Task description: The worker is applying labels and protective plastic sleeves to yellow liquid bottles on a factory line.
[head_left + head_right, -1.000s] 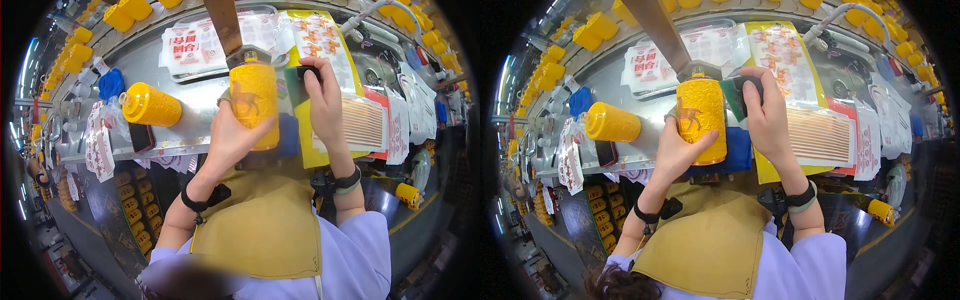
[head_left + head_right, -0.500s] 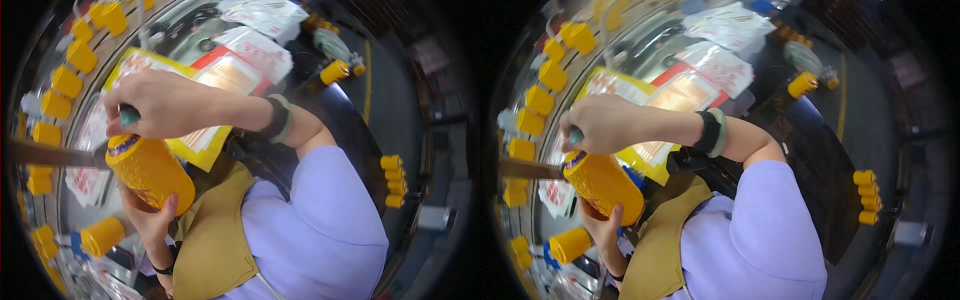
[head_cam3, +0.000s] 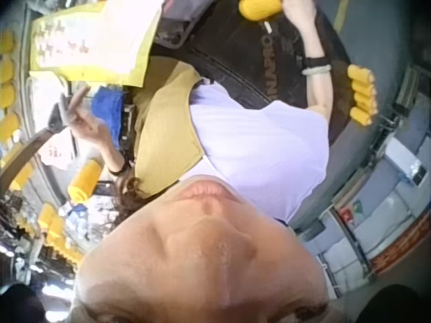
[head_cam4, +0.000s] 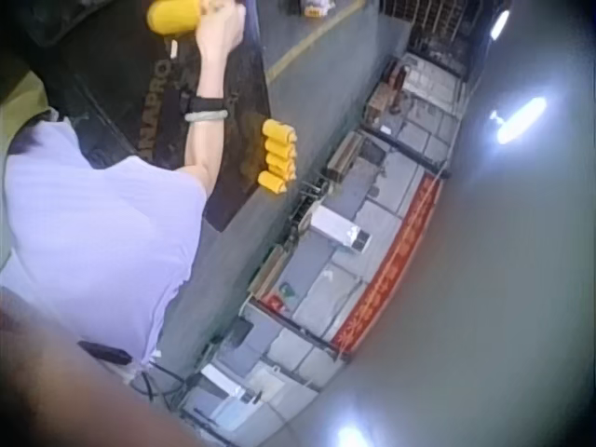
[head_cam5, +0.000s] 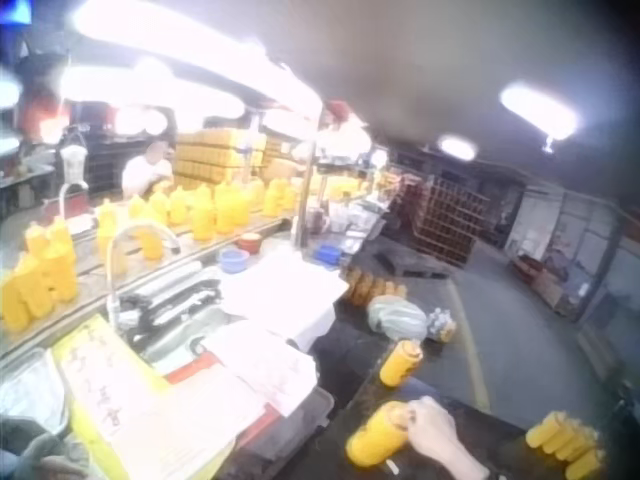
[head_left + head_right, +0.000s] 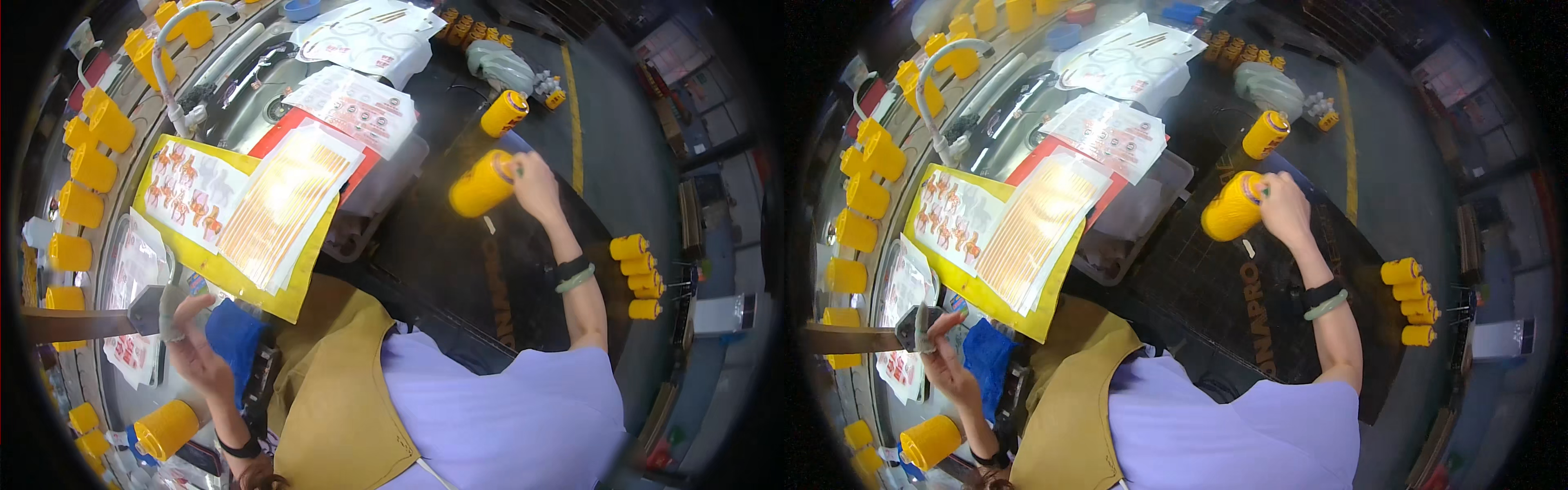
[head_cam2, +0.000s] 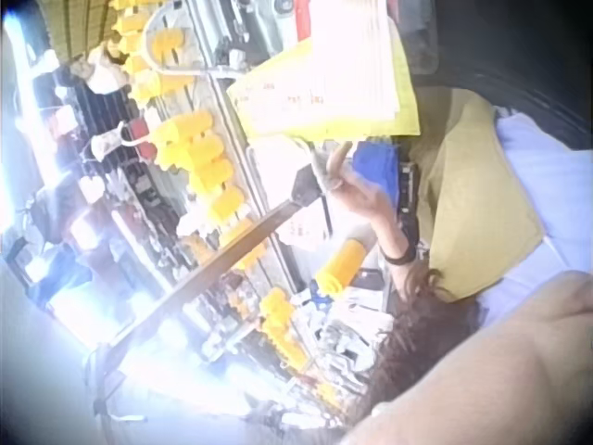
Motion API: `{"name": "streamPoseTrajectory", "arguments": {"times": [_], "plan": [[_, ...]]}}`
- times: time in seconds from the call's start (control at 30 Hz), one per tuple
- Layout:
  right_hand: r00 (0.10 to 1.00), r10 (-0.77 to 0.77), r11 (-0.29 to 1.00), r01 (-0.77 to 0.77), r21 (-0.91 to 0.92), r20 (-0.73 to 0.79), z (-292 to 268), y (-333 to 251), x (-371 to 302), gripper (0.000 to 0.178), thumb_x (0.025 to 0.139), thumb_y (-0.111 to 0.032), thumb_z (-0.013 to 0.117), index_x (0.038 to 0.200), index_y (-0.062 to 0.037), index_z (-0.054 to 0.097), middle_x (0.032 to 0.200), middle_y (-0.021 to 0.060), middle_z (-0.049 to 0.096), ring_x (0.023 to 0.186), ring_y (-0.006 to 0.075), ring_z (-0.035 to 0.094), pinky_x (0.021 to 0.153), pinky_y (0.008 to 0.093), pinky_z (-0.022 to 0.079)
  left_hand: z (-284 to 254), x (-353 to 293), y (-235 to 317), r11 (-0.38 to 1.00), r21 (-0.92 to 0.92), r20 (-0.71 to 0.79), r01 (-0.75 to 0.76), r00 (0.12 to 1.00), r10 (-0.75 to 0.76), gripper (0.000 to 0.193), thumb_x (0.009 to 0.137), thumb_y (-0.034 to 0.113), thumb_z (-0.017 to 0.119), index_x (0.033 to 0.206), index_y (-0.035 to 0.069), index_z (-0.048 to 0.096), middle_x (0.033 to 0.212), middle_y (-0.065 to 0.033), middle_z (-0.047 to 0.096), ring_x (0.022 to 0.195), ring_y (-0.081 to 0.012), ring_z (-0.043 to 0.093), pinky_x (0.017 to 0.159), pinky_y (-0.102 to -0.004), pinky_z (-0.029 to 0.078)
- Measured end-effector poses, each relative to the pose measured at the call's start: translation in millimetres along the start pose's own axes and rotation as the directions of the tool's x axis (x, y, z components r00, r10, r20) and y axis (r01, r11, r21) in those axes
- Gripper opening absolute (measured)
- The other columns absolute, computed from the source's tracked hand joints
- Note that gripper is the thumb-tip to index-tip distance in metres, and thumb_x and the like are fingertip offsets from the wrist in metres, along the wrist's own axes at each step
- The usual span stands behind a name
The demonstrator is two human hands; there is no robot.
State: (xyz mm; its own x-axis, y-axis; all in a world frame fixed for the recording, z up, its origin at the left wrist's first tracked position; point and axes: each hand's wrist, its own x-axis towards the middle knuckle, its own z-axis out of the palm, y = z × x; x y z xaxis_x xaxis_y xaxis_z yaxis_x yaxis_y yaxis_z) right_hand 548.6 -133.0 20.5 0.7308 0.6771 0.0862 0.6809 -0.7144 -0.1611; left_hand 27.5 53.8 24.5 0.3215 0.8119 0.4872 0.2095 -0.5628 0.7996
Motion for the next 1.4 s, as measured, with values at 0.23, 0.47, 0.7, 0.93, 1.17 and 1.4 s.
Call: {"name": "streamPoseTrajectory", "arguments": {"times": [0.23,0.47,0.7,0.93,1.17,1.4], "plan": [[0.910,0.372,0.904,-0.400,-0.152,-0.184,49.6,139.2,100.5,0.025,0.097,-0.024,0.065,0.119,-0.0179,0.074,0.125,0.0162,0.065,0.119,0.0362,0.064,0.095,0.0504,0.053,-54.1,-36.5,-14.0,0.927,0.313,-0.170,0.209,0.972,-0.162,0.028,0.112,0.008,0.032,0.116,-0.006,0.056,0.105,-0.0142,0.069,0.101,-0.0229,0.065,0.101,-0.0375,0.047],[0.855,0.487,0.834,-0.515,-0.197,-0.178,78.6,188.6,189.5,0.031,0.099,-0.027,0.062,0.125,-0.0145,0.072,0.130,0.0148,0.067,0.121,0.0374,0.065,0.097,0.0521,0.054,-58.4,-57.1,-1.8,0.869,0.359,-0.290,0.340,0.926,-0.242,0.031,0.113,0.009,0.032,0.115,-0.005,0.058,0.106,-0.0156,0.066,0.101,-0.0245,0.065,0.098,-0.0368,0.048],[0.860,0.453,0.837,-0.501,-0.219,-0.236,55.4,198.2,202.0,0.037,0.094,-0.039,0.068,0.122,-0.0149,0.073,0.125,0.0154,0.071,0.115,0.0380,0.068,0.093,0.0515,0.056,-83.6,-68.0,6.2,0.595,0.758,-0.365,0.266,0.930,0.049,0.029,0.109,0.016,0.050,0.120,-0.008,0.061,0.115,-0.0210,0.068,0.105,-0.0300,0.067,0.098,-0.0380,0.049],[0.864,0.109,0.994,-0.100,0.045,-0.491,19.8,112.1,158.3,0.030,0.092,-0.037,0.072,0.107,-0.0112,0.076,0.113,0.0135,0.073,0.105,0.0336,0.070,0.092,0.0425,0.054,-198.5,-85.3,-34.7,-0.364,0.781,-0.385,0.508,0.850,0.359,0.073,0.079,0.067,0.081,0.082,-0.004,0.068,0.088,-0.0207,0.071,0.088,-0.0371,0.069,0.081,-0.0450,0.055],[0.789,-0.408,0.721,0.587,0.367,-0.460,15.3,-86.2,63.4,0.007,0.090,-0.006,0.073,0.095,-0.0025,0.071,0.094,0.0128,0.070,0.086,0.0291,0.068,0.080,0.0354,0.052,-211.0,-128.0,-77.3,-0.091,0.747,-0.506,0.659,0.652,0.564,0.073,0.070,0.047,0.096,0.114,-0.003,0.064,0.109,-0.0179,0.068,0.100,-0.0334,0.068,0.090,-0.0455,0.057],[0.618,-0.697,0.329,0.726,0.604,-0.364,15.9,-280.9,-9.7,0.006,0.091,-0.001,0.072,0.096,-0.0001,0.068,0.090,0.0110,0.067,0.080,0.0244,0.064,0.074,0.0337,0.051,-178.6,-145.4,-103.1,0.828,0.253,-0.960,0.501,0.234,0.151,0.077,0.080,0.023,0.092,0.140,-0.001,0.050,0.136,-0.0135,0.062,0.117,-0.0248,0.065,0.101,-0.0393,0.055]]}}
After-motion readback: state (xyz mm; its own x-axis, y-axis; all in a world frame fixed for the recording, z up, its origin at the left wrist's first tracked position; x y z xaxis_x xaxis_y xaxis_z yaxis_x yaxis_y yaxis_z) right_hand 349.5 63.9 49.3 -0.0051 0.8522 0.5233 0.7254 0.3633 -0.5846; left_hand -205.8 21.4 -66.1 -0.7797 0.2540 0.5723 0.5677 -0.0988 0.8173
